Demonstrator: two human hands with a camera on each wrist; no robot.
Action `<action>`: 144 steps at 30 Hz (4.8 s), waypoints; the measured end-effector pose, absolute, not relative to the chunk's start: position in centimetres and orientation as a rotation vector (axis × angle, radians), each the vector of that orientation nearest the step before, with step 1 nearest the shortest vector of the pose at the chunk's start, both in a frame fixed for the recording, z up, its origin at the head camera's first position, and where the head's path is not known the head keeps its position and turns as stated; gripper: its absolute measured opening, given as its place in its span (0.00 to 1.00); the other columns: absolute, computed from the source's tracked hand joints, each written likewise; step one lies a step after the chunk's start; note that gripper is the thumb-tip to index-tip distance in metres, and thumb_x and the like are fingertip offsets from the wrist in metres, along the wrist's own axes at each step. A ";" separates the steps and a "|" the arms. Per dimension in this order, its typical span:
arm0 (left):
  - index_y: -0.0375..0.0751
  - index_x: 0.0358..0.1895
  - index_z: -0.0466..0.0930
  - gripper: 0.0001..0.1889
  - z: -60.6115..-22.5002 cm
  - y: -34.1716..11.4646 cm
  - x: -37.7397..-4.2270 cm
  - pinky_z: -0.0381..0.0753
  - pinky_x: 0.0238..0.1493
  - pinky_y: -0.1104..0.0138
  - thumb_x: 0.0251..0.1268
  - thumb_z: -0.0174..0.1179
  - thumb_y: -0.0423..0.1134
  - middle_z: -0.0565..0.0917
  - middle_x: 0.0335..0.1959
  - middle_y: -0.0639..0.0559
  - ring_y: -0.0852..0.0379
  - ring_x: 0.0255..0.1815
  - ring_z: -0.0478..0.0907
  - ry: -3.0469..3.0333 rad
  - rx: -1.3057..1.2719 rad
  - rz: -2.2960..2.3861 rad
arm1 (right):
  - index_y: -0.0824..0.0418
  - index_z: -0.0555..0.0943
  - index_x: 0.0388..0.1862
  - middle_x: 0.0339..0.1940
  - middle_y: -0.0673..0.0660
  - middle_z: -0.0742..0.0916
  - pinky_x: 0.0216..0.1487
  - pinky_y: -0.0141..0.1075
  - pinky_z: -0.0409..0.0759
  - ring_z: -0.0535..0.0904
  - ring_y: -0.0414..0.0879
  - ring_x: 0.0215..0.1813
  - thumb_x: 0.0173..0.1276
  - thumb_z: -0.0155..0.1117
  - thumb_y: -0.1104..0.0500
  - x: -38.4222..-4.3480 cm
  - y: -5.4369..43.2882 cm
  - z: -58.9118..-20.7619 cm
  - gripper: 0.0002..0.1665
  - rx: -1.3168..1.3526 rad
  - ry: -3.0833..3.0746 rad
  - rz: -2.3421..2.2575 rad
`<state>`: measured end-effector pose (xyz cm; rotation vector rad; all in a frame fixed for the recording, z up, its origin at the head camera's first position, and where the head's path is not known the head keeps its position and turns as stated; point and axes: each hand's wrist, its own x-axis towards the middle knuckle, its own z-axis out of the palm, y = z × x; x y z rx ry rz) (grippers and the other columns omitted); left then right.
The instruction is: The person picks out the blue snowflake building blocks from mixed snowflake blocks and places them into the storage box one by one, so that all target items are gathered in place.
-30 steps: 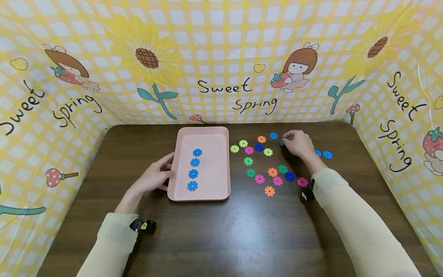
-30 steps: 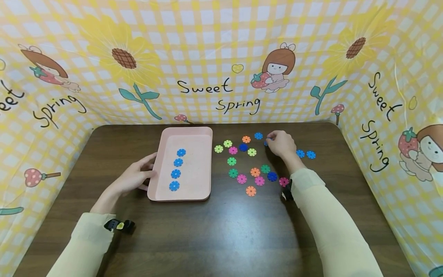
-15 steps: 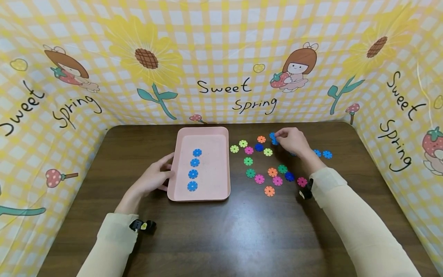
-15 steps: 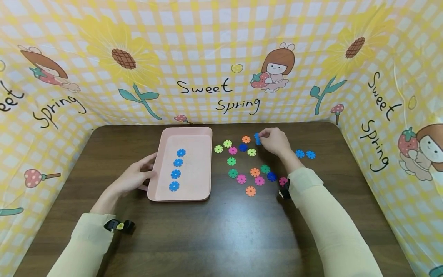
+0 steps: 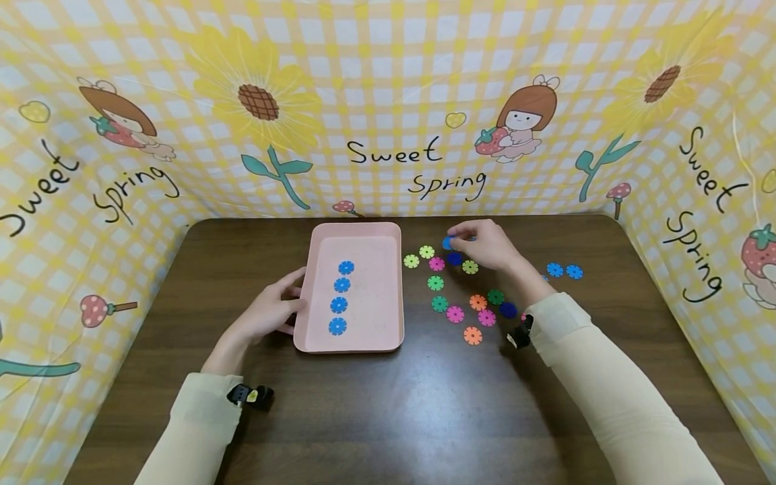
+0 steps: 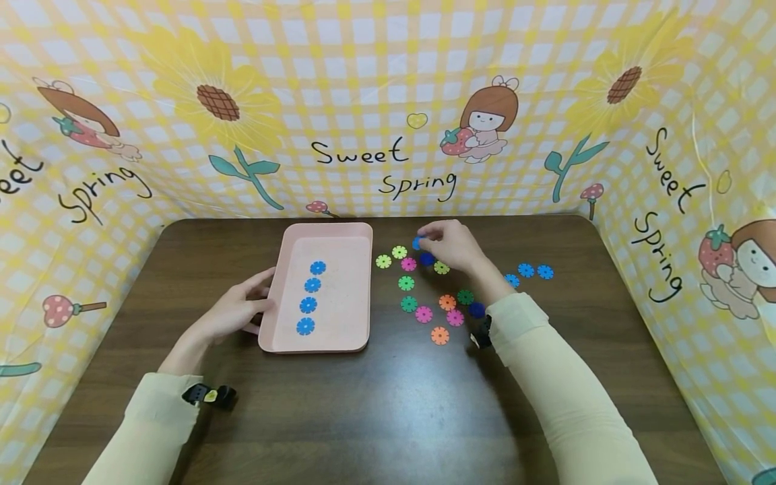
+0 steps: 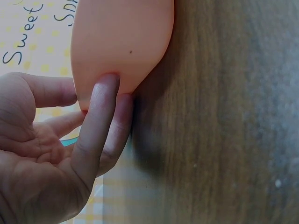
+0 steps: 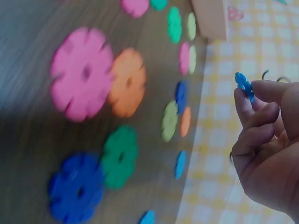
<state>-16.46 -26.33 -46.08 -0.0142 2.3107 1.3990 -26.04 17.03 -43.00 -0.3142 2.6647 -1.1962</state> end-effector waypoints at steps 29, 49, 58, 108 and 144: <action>0.53 0.86 0.48 0.38 -46.4 -26.5 -16.4 0.90 0.37 0.53 0.78 0.52 0.36 0.67 0.68 0.30 0.38 0.50 0.82 2.314 -0.036 1.396 | 0.56 0.87 0.57 0.46 0.56 0.89 0.35 0.38 0.86 0.87 0.52 0.42 0.74 0.69 0.55 -26.6 3.5 -45.0 0.15 -0.449 2.580 -1.402; 0.53 0.86 0.49 0.38 -46.2 -26.3 -16.4 0.90 0.37 0.53 0.78 0.52 0.35 0.67 0.69 0.30 0.38 0.51 0.81 2.319 -0.054 1.393 | 0.64 0.88 0.52 0.42 0.55 0.90 0.44 0.34 0.83 0.85 0.45 0.44 0.72 0.69 0.62 -27.7 -1.2 -46.7 0.12 -0.615 2.688 -1.283; 0.52 0.86 0.49 0.37 -46.0 -26.1 -16.5 0.90 0.37 0.53 0.78 0.52 0.35 0.67 0.68 0.30 0.37 0.51 0.81 2.326 -0.055 1.386 | 0.58 0.88 0.54 0.45 0.52 0.89 0.54 0.37 0.81 0.83 0.43 0.47 0.74 0.66 0.58 -27.8 -2.2 -46.9 0.13 -0.522 2.759 -1.102; 0.52 0.86 0.49 0.37 -46.4 -26.4 -16.4 0.89 0.37 0.53 0.78 0.51 0.35 0.67 0.68 0.30 0.38 0.51 0.81 2.327 -0.039 1.395 | 0.57 0.86 0.54 0.45 0.55 0.88 0.50 0.49 0.79 0.82 0.52 0.47 0.74 0.67 0.51 -28.4 12.8 -46.9 0.16 -0.249 2.900 -1.186; 0.50 0.86 0.49 0.37 -46.3 -26.3 -16.3 0.90 0.36 0.53 0.79 0.51 0.35 0.69 0.66 0.30 0.41 0.48 0.82 2.323 -0.034 1.415 | 0.61 0.76 0.60 0.56 0.63 0.82 0.53 0.56 0.79 0.79 0.60 0.53 0.76 0.65 0.46 -28.8 19.8 -48.4 0.25 0.291 2.881 -0.989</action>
